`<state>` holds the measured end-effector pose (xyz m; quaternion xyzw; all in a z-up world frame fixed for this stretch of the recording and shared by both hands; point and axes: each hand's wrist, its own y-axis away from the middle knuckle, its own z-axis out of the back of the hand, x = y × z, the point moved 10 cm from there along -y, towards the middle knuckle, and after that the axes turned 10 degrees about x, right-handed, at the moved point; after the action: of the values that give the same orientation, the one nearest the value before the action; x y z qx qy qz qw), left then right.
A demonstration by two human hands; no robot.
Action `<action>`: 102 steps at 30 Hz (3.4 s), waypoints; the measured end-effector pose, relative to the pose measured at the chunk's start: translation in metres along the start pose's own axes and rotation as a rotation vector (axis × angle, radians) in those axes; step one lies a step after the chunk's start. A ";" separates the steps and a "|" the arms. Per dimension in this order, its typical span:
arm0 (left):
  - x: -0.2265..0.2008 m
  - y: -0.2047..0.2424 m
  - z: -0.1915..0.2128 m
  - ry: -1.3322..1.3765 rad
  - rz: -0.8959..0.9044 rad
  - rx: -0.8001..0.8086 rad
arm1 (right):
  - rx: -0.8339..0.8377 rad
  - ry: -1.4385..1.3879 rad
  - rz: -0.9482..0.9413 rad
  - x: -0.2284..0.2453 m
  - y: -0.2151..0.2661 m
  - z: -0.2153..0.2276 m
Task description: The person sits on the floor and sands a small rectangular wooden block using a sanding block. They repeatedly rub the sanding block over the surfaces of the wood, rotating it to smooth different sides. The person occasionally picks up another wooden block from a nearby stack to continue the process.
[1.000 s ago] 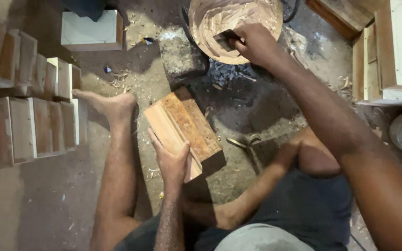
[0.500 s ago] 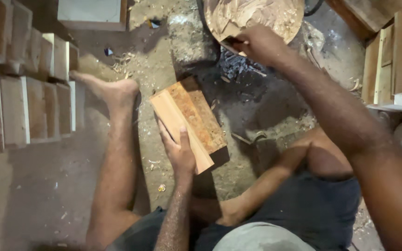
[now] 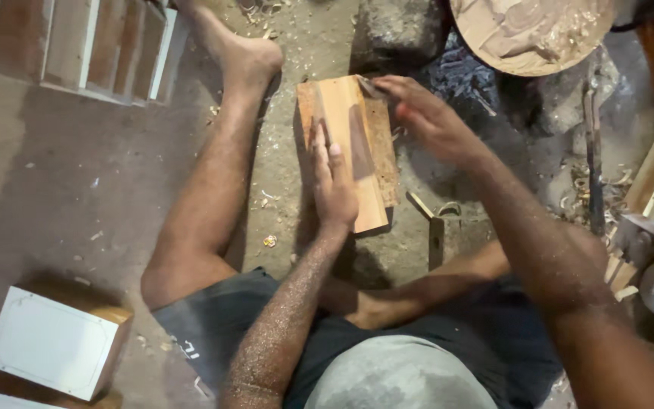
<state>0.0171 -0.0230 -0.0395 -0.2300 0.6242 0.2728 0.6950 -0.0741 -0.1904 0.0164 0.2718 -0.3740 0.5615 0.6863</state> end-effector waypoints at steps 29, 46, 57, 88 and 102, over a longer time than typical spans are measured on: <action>-0.078 -0.028 -0.030 -1.388 -0.875 0.681 | -0.416 0.281 -0.288 0.059 0.173 -0.066; -0.020 -0.018 0.027 -0.246 0.320 0.263 | -0.293 -0.533 -0.177 -0.018 0.104 -0.041; 0.035 -0.014 0.024 0.193 0.393 0.400 | -0.047 0.579 -0.245 0.049 -0.034 0.043; -0.105 0.064 0.029 -0.463 -0.410 0.027 | -0.265 0.530 -0.286 -0.092 0.037 0.156; -0.044 0.020 0.035 0.151 -0.028 0.256 | -0.051 -0.457 -0.436 -0.031 0.066 0.088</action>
<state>0.0266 0.0109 0.0084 -0.1681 0.7011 0.1631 0.6735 -0.1600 -0.2632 0.0386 0.4474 -0.4653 0.3159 0.6953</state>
